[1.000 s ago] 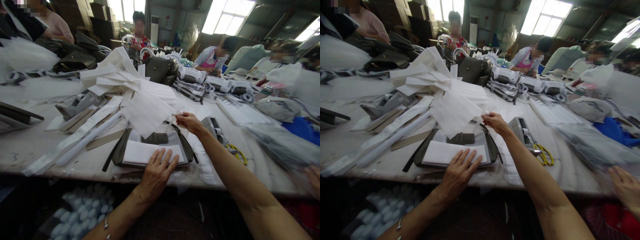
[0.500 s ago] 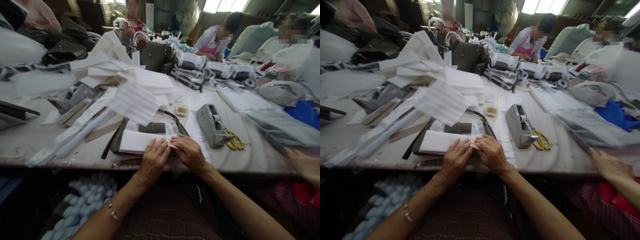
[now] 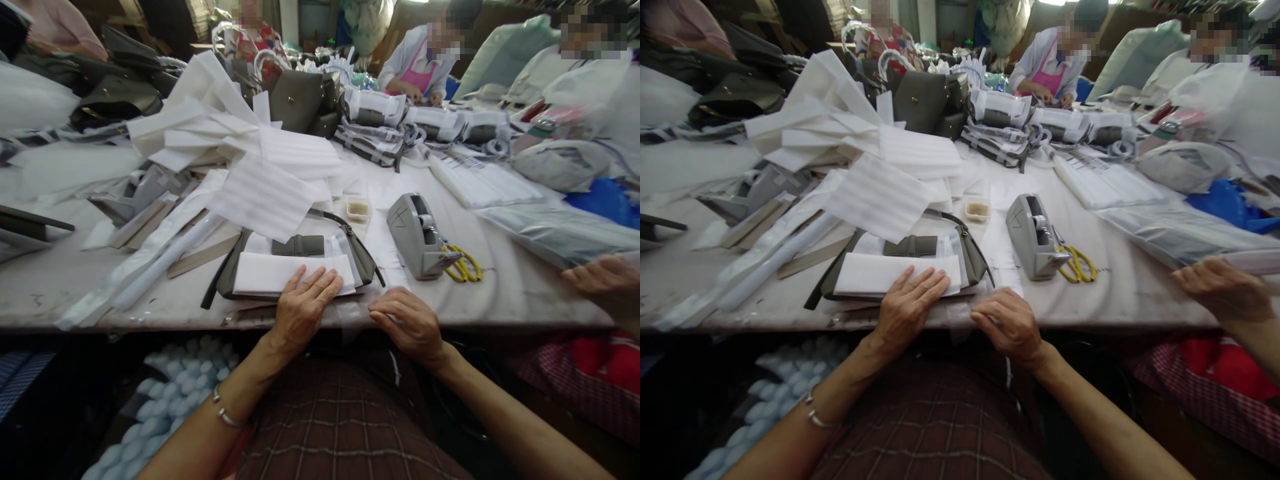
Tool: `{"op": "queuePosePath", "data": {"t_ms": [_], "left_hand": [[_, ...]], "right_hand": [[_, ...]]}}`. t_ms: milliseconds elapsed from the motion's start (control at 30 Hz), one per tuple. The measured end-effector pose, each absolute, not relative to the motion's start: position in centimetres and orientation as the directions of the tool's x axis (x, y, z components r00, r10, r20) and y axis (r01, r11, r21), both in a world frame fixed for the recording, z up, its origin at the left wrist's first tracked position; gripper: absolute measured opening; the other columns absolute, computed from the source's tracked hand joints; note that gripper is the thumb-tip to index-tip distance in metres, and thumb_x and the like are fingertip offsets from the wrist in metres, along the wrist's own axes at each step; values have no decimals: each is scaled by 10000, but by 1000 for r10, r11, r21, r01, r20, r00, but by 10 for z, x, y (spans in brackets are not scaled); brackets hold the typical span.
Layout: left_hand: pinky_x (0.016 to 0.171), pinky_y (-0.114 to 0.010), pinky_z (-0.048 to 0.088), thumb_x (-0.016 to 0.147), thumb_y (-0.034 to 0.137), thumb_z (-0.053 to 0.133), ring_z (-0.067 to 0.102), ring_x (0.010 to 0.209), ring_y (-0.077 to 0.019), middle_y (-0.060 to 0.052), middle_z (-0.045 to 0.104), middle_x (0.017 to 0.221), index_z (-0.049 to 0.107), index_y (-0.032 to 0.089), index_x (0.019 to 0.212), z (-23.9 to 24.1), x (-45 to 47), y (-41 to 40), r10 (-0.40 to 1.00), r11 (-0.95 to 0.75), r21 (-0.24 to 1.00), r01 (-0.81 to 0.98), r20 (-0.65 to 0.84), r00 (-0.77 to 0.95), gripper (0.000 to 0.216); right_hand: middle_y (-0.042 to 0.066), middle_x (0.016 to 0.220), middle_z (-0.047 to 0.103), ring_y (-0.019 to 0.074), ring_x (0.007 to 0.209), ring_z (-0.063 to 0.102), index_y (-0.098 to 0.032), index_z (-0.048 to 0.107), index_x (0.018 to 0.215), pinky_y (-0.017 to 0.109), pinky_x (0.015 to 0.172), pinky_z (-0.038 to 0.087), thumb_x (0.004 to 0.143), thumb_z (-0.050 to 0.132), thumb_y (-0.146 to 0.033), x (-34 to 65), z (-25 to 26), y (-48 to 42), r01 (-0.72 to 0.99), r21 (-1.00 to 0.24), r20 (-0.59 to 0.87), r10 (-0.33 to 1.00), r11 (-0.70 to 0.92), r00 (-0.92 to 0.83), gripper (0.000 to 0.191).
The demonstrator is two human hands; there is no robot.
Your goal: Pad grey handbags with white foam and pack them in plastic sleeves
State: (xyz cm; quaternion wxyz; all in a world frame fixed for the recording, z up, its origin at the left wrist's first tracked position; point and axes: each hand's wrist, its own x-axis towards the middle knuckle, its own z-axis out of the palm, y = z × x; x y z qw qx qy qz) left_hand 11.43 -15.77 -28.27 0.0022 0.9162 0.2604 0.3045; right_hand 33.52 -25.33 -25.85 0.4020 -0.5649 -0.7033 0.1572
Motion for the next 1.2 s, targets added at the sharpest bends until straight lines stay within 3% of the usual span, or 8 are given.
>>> {"op": "queuePosePath", "data": {"t_ms": [100,267,400,500,633,800,967,1200], "left_hand": [[1177,-479,315,992,136,390,538,1307,-209,-58,620,1361,558,229,1364,-283,114,-157,478,-865,165,473,557,680,418],[1181,-477,302,991,136,409,539,1305,-210,-48,627,1355,567,239,1352,-283,113,-157,462,-871,145,469,566,683,408],[1178,-476,302,992,134,409,542,1302,-212,-46,632,1348,570,236,1346,-284,114,-157,453,-873,134,469,579,678,402],[1171,-475,312,990,132,408,547,1296,-214,-48,633,1346,571,236,1344,-284,115,-157,455,-870,129,476,580,676,403],[1171,-472,312,983,121,415,547,1296,-211,-46,635,1344,567,239,1346,-283,115,-157,455,-869,123,480,581,675,411],[1177,-471,305,972,109,425,547,1296,-208,-53,640,1337,567,245,1348,-283,115,-157,459,-866,124,485,583,671,424],[1168,-484,313,984,141,430,554,1289,-213,-48,653,1318,589,260,1324,-288,116,-157,460,-866,134,481,591,663,394],[1165,-491,319,977,154,439,544,1294,-216,-48,654,1317,596,251,1313,-288,114,-159,456,-874,145,464,575,679,383]], "right_hand": [[43,768,747,222,696,683,-249,748,811,359,679,535,885,629,-350,335,-273,-282,625,-779,157,982,56,108,173],[80,1005,761,281,914,702,-221,749,1016,424,862,533,829,685,-433,325,-289,-299,442,-842,-255,950,-310,182,290],[118,1141,726,330,1092,648,-184,717,1119,492,996,463,708,791,-449,324,-304,-299,280,-867,-385,911,-411,147,494],[121,1156,716,318,1123,631,-168,693,1158,479,1028,435,680,811,-471,316,-319,-299,-22,-889,-458,886,-457,75,578],[67,912,741,248,886,669,-169,738,957,399,913,479,710,783,-528,297,-329,-295,-297,-852,-464,885,-431,48,438],[-4,682,648,153,647,546,-185,706,720,286,666,435,782,725,-520,288,-310,-290,-113,-948,-315,930,-298,190,342],[9,675,669,178,666,573,-201,725,697,296,674,439,787,709,-476,282,-288,-296,148,-952,-251,960,-268,121,290],[19,662,670,162,632,561,-191,724,674,292,652,437,782,726,-509,275,-275,-303,-33,-945,-328,939,-326,103,336]]}}
